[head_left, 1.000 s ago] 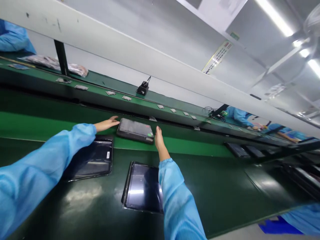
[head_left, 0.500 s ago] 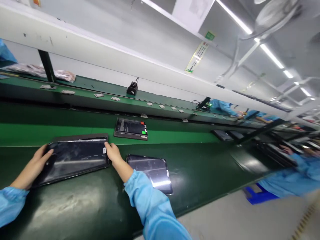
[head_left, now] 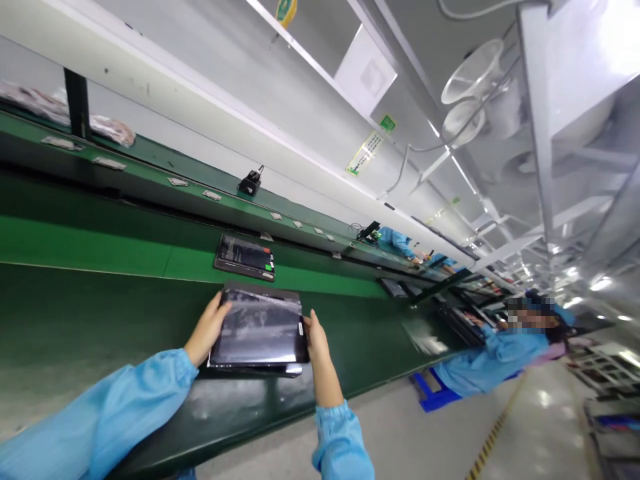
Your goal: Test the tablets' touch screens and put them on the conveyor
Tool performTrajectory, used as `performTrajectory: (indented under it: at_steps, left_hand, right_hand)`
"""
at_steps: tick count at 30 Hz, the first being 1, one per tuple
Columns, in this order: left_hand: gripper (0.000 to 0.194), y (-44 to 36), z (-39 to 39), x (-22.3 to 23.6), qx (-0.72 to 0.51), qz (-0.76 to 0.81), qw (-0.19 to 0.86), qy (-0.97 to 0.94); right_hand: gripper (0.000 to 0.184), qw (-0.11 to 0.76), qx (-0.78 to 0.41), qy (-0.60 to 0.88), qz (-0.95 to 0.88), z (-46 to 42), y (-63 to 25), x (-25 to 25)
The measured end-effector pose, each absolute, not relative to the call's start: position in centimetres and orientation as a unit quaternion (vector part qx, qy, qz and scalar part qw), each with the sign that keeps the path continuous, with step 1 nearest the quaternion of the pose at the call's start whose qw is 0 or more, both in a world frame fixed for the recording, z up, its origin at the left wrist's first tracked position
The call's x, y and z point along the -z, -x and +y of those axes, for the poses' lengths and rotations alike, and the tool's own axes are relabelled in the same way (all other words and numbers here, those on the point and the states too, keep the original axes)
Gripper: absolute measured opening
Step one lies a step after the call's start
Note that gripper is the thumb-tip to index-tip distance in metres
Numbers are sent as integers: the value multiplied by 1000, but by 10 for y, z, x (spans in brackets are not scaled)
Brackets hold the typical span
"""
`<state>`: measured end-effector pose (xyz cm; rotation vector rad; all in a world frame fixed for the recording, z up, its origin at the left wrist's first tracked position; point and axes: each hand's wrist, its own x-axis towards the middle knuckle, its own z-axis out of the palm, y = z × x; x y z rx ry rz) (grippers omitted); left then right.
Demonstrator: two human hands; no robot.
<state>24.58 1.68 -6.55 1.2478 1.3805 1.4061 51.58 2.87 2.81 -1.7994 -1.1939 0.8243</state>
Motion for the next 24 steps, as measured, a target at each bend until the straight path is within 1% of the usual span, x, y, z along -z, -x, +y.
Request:
performTrajectory:
  at_steps: [3, 6, 11, 14, 17, 20, 22, 24]
  left_hand:
    - [68, -278, 13, 77, -566, 524, 427, -472]
    - [76, -274, 6, 93, -578, 522, 447, -440]
    - [70, -259, 2, 108, -587, 512, 480, -405]
    - [64, -261, 4, 107, -592, 502, 487, -400]
    - [64, -264, 7, 106, -593, 495, 501, -389]
    - [65, -264, 7, 107, -581, 499, 521, -376]
    - [65, -265, 5, 110, -571, 502, 525, -383]
    - [67, -268, 2, 115, -557, 506, 523, -401]
  right_hand:
    - [64, 383, -240, 717, -531, 28, -547, -23]
    - [57, 357, -178, 690, -604, 66, -545, -12]
    - [39, 264, -175, 644, -696, 174, -506, 9]
    - [35, 219, -179, 638, -716, 221, -493, 15]
    - [34, 199, -180, 648, -712, 241, -497, 15]
    - [37, 211, -181, 676, -683, 239, -516, 9]
    - [41, 219, -193, 699, -652, 222, -538, 4]
    - [55, 220, -218, 724, -616, 192, -563, 0]
